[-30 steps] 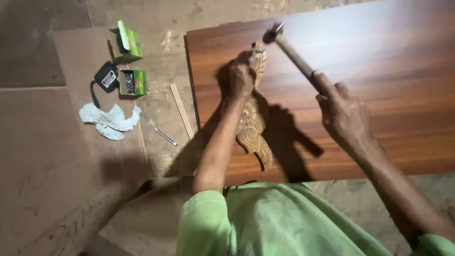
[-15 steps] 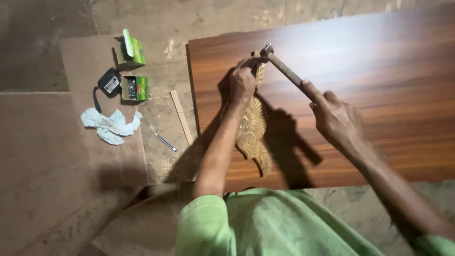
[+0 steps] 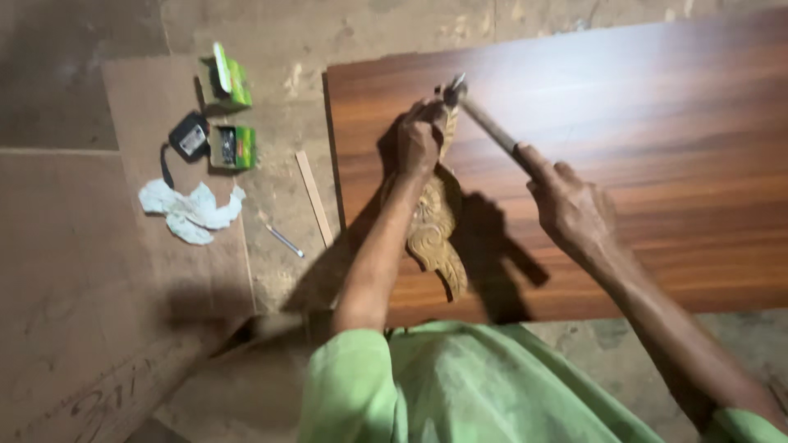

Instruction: The person positions a carved wooden ornament on a wooden panel and uses a hammer to drive nails into it. They repeatedly adjust the carving and hammer different points to secure it. The person also uses a pencil to mark the panel and wipes the surface with a cloth.

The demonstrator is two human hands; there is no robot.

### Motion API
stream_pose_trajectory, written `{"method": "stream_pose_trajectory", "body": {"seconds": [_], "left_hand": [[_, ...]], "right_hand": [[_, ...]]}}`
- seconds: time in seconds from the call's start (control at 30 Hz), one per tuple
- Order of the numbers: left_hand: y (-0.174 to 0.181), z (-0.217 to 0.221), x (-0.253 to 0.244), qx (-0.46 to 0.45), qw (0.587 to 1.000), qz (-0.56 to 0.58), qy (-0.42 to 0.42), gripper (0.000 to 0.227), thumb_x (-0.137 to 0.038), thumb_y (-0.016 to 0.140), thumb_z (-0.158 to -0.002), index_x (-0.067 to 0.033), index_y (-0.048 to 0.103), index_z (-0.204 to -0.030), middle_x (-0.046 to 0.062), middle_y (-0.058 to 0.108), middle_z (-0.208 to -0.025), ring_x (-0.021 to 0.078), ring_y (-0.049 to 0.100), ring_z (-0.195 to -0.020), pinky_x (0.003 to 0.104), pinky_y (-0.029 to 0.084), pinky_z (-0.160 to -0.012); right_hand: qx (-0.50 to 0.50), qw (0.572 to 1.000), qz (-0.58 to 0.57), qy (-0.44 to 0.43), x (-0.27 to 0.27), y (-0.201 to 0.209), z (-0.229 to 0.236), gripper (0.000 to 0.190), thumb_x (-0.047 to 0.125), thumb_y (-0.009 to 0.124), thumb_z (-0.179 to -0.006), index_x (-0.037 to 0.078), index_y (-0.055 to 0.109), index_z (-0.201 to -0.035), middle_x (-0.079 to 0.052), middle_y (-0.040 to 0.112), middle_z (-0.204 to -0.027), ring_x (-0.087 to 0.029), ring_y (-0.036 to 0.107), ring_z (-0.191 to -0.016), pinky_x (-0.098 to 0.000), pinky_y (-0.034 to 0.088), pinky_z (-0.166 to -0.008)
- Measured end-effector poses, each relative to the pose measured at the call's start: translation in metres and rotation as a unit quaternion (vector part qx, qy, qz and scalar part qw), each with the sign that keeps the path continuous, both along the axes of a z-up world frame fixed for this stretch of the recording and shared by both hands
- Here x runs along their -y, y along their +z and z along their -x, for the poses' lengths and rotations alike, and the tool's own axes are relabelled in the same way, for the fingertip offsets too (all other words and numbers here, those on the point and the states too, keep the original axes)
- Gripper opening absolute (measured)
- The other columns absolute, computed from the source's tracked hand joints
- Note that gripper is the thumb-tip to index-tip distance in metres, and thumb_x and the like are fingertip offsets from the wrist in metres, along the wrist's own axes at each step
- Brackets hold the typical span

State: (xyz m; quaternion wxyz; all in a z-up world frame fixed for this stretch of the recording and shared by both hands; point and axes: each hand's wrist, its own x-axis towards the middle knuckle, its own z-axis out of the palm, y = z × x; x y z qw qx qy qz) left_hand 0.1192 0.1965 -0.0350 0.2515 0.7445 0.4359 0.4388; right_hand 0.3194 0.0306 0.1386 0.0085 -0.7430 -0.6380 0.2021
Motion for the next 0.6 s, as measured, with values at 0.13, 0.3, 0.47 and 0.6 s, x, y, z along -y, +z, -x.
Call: {"method": "stream_pose_trajectory", "body": {"seconds": [0.13, 0.3, 0.47, 0.6], "left_hand": [[-0.017, 0.003, -0.019, -0.020, 0.983, 0.177, 0.036, 0.025, -0.018, 0.058, -0.100, -0.0010, 0.071, -0.113, 0.019, 0.073, -0.097, 0.0318, 0.071, -0.090, 0.038, 0.056, -0.078], [-0.001, 0.007, -0.012, 0.198, 0.945, 0.214, 0.145, 0.024, -0.018, 0.057, -0.104, -0.0026, 0.073, -0.112, 0.010, 0.078, -0.100, 0.0205, 0.074, -0.091, 0.033, 0.059, -0.083], [0.029, 0.050, 0.015, 0.197, 0.969, 0.119, 0.087, 0.016, 0.000, 0.062, -0.102, -0.0023, 0.071, -0.116, 0.011, 0.076, -0.104, 0.0202, 0.073, -0.097, 0.032, 0.059, -0.087], [0.030, 0.086, 0.056, 0.136, 0.971, 0.190, 0.040, 0.016, 0.002, 0.064, -0.101, -0.0049, 0.071, -0.114, 0.010, 0.076, -0.104, 0.0201, 0.077, -0.092, 0.032, 0.061, -0.078]], "right_hand": [[-0.075, 0.979, -0.187, -0.015, 0.016, 0.022, 0.001, 0.057, 0.015, 0.064, -0.105, 0.016, 0.041, -0.158, -0.021, 0.069, -0.104, -0.031, 0.063, -0.068, -0.0423, 0.051, -0.055], [-0.189, 0.953, -0.224, -0.080, 0.056, 0.015, 0.009, 0.061, 0.007, 0.060, -0.107, 0.015, 0.034, -0.162, -0.016, 0.069, -0.107, -0.023, 0.069, -0.080, -0.0370, 0.058, -0.065], [-0.310, 0.907, -0.251, -0.132, 0.100, -0.015, 0.025, 0.063, 0.002, 0.056, -0.110, 0.015, 0.027, -0.164, -0.007, 0.063, -0.094, -0.013, 0.063, -0.076, -0.0303, 0.054, -0.064], [-0.314, 0.912, -0.186, -0.187, 0.139, -0.025, 0.050, 0.062, 0.001, 0.058, -0.109, 0.012, 0.031, -0.164, -0.006, 0.063, -0.093, -0.012, 0.061, -0.075, -0.0294, 0.053, -0.064]]}}
